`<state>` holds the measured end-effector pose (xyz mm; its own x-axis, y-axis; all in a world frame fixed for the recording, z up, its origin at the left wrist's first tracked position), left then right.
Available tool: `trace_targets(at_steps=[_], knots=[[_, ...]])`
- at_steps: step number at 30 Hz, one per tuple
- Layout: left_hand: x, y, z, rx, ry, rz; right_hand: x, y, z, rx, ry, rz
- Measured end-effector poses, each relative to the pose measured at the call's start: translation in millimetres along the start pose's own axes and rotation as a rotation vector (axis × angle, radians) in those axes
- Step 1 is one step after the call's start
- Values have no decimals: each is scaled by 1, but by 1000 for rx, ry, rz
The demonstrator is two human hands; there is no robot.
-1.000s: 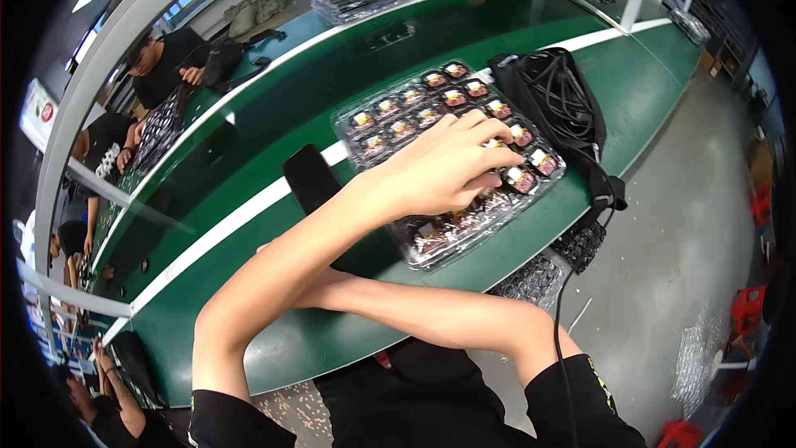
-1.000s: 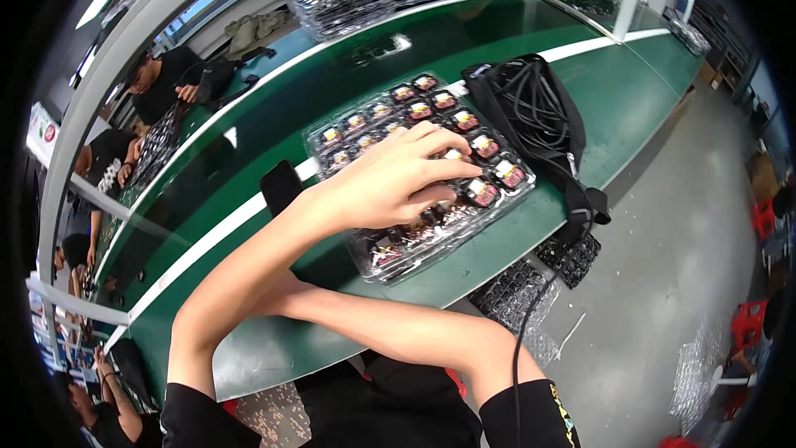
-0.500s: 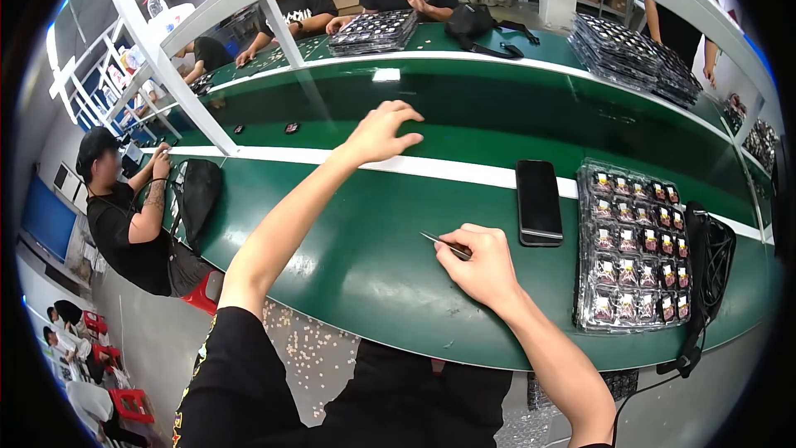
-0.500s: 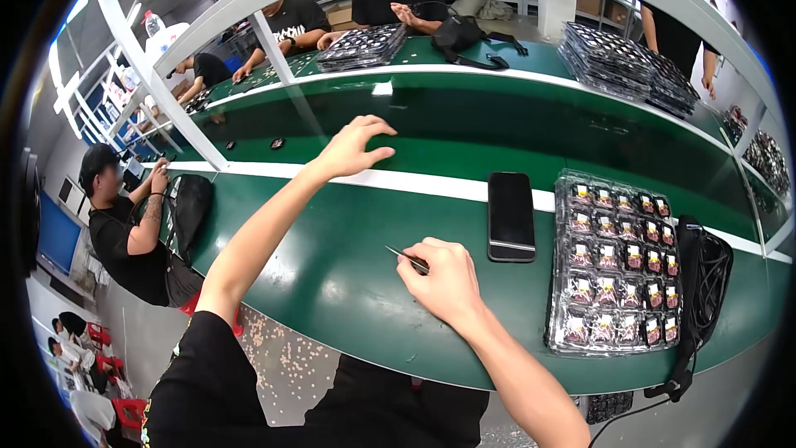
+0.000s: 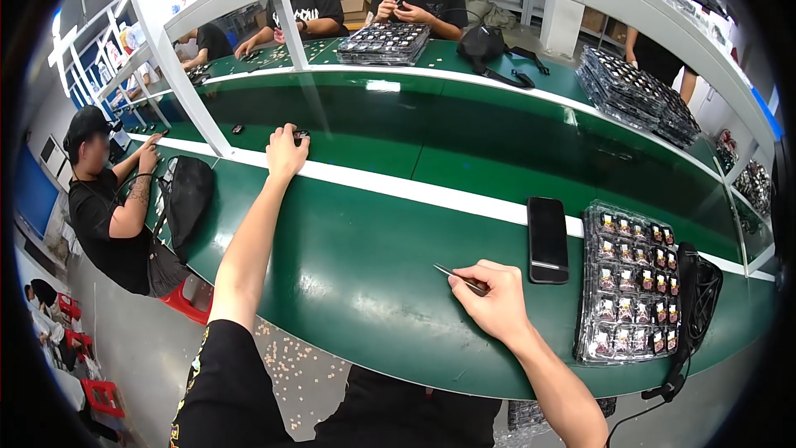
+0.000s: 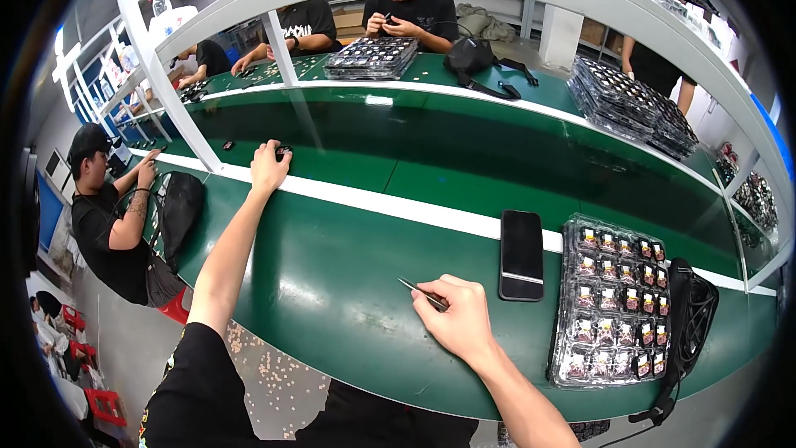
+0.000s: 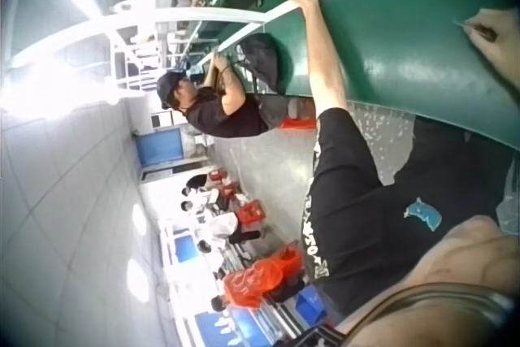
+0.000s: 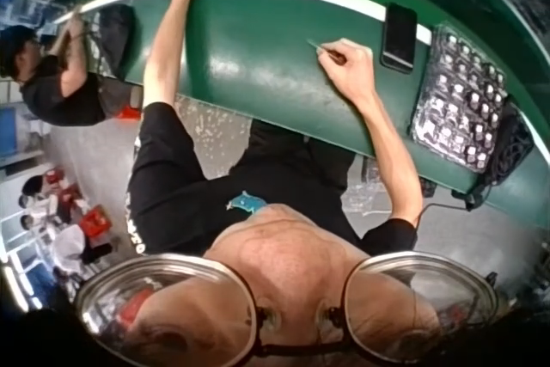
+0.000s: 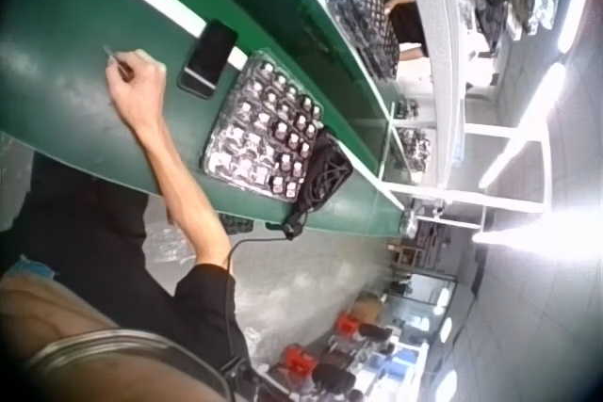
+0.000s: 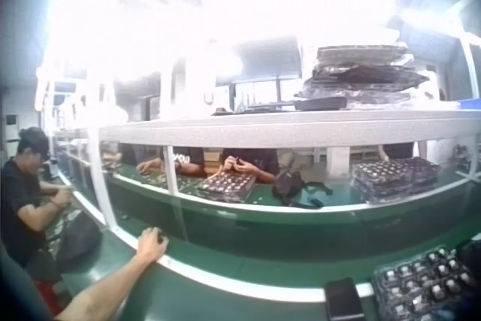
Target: The recorder is assembling internal components of a smartwatch, using tweezers to adjust parts and then placing the assembly into a tray.
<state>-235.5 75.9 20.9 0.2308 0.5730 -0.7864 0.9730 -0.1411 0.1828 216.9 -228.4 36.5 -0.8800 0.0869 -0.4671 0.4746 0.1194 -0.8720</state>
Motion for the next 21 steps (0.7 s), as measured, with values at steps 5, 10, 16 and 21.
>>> trace_targets(at_steps=[5, 10, 16, 21], knots=[[3, 21, -3, -9, -26, -48, -3, -2, 1, -11, 7, 7], [-10, 10, -2, 92, 43, -81, 2, -6, 6, -58, -17, -47], [-41, 198, 77, 527, -246, 638, -11, 16, 2, 90, 106, -204], [-97, 300, 159, 839, -541, 856, -18, 33, -5, 186, 146, -456]])
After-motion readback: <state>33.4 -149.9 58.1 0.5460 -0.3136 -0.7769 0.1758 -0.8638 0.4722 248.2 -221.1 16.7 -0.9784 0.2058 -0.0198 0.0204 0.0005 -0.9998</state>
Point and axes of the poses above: each hand's wrist, its own z-axis away from the middle knuckle, its own x-axis out of the palm, y = z × x, the point moved 7 cm from there along -z, towards the middle knuckle, and after that the axes turned 12 degrees about x, right-handed, at the moved point
